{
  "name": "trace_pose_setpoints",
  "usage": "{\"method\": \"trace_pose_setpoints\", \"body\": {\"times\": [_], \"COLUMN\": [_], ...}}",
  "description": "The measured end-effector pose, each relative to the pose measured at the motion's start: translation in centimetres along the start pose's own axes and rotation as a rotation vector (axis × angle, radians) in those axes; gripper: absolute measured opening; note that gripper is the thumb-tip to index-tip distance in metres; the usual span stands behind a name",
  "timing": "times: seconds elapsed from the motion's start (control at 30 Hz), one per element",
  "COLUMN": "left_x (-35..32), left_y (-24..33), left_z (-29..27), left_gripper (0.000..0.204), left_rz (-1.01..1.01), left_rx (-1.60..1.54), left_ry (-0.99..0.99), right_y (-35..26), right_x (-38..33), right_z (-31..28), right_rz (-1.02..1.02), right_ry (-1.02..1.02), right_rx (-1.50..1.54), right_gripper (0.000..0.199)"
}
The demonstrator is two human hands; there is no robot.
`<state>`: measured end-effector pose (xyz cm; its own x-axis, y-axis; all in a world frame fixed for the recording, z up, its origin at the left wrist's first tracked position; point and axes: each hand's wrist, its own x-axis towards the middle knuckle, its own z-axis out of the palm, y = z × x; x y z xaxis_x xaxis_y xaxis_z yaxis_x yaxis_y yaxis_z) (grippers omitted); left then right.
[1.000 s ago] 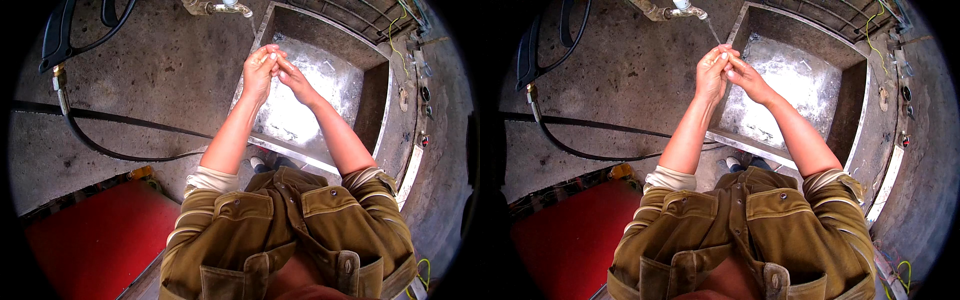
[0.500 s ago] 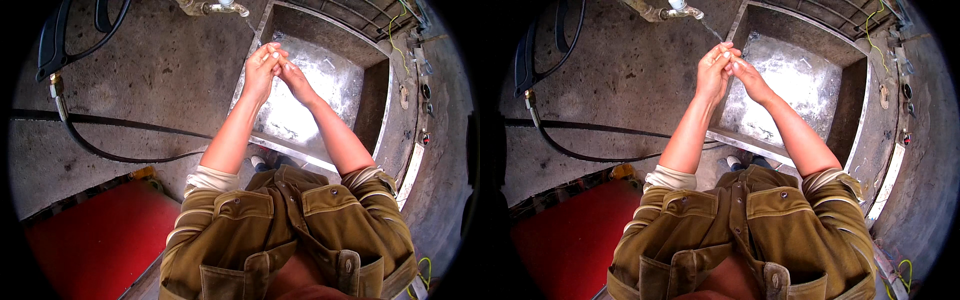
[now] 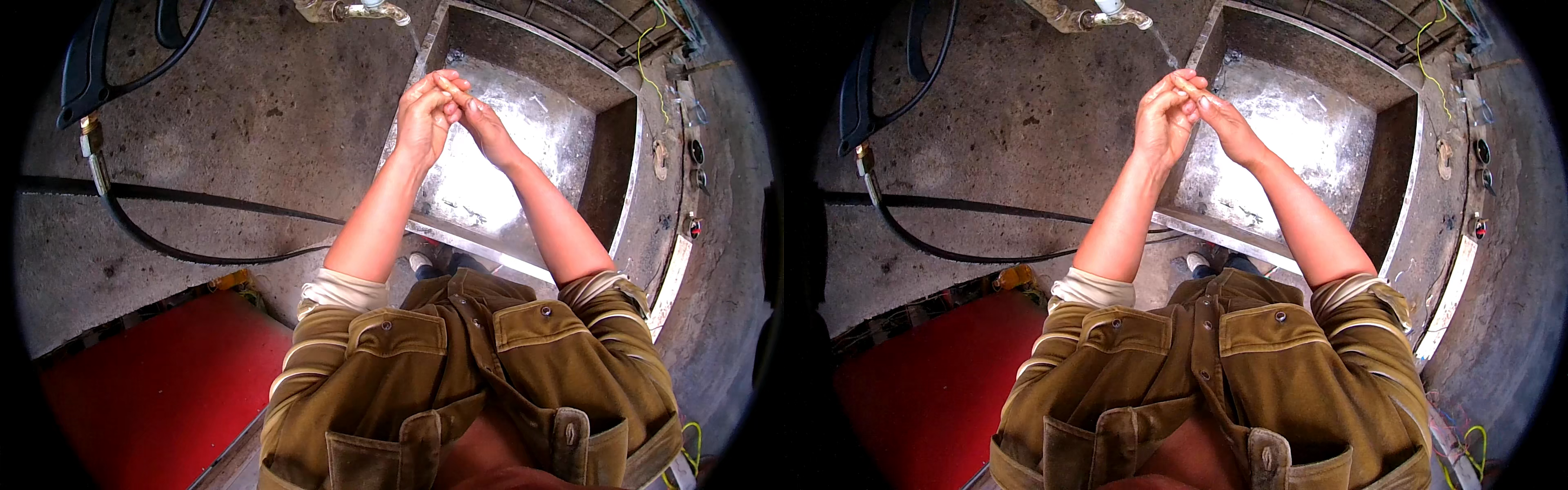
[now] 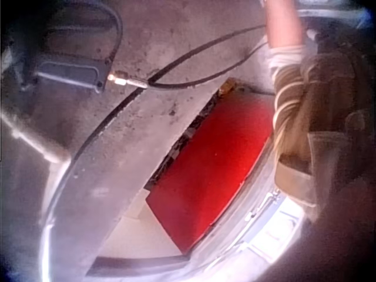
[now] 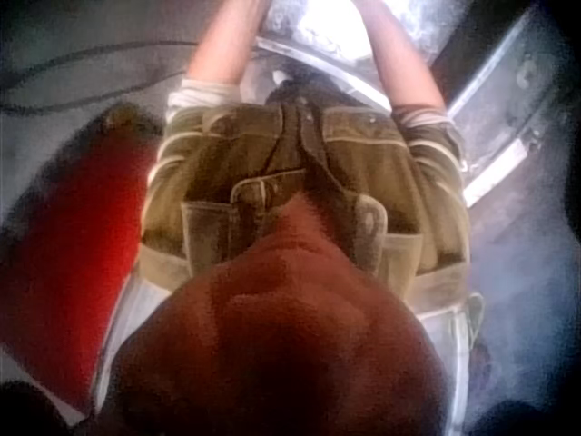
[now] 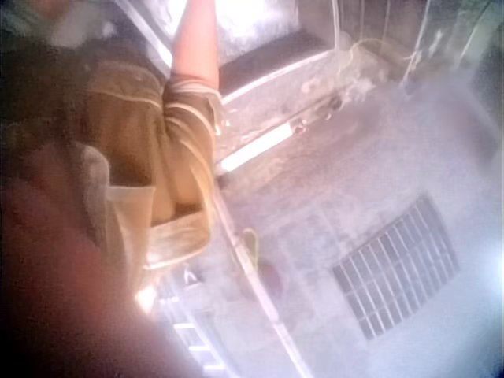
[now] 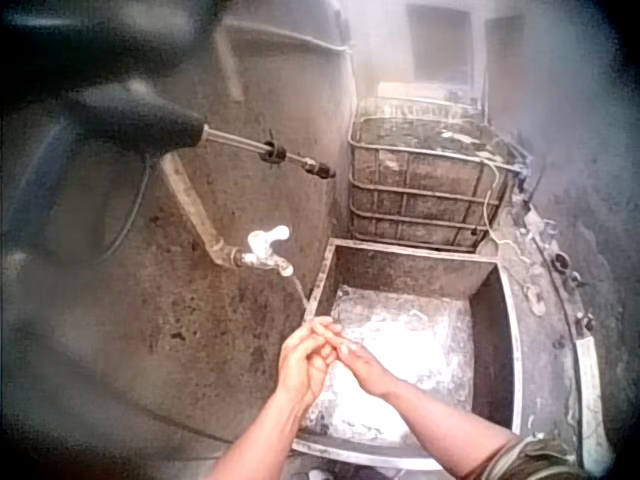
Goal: The person assembles several black plastic parts and a metal mesh using a green string. They then carry the assembled parts and a metal bowl into a workshop and place them on a metal surface.
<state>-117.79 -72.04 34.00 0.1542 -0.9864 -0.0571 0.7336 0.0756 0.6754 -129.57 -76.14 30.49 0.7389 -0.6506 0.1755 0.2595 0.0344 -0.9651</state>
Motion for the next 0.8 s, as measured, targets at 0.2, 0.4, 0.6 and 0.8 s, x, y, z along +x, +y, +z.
{"method": "trace_pose_setpoints", "body": {"times": [0.2,0.4,0.6,0.8], "left_x": [0.2,-1.9,2.2,8.2], "left_y": [-0.2,-2.2,-3.1,-1.4], "left_z": [-0.7,2.3,0.9,-2.7], "left_gripper": [0.026,0.033,0.027,0.028], "left_rz": [0.026,0.212,-0.033,-0.05], "left_rx": [0.025,0.15,-0.153,-0.591], "left_ry": [-0.05,0.03,0.232,-0.04], "right_y": [-0.2,0.8,2.8,3.3], "right_x": [0.1,2.0,3.2,8.2], "right_z": [0.1,0.7,1.8,0.6], "right_rz": [-0.014,-0.077,-0.17,-0.076], "right_ry": [-0.009,0.336,0.398,0.234], "right_rx": [0.044,0.371,0.194,0.691], "right_gripper": [0.068,0.051,0.034,0.02]}}
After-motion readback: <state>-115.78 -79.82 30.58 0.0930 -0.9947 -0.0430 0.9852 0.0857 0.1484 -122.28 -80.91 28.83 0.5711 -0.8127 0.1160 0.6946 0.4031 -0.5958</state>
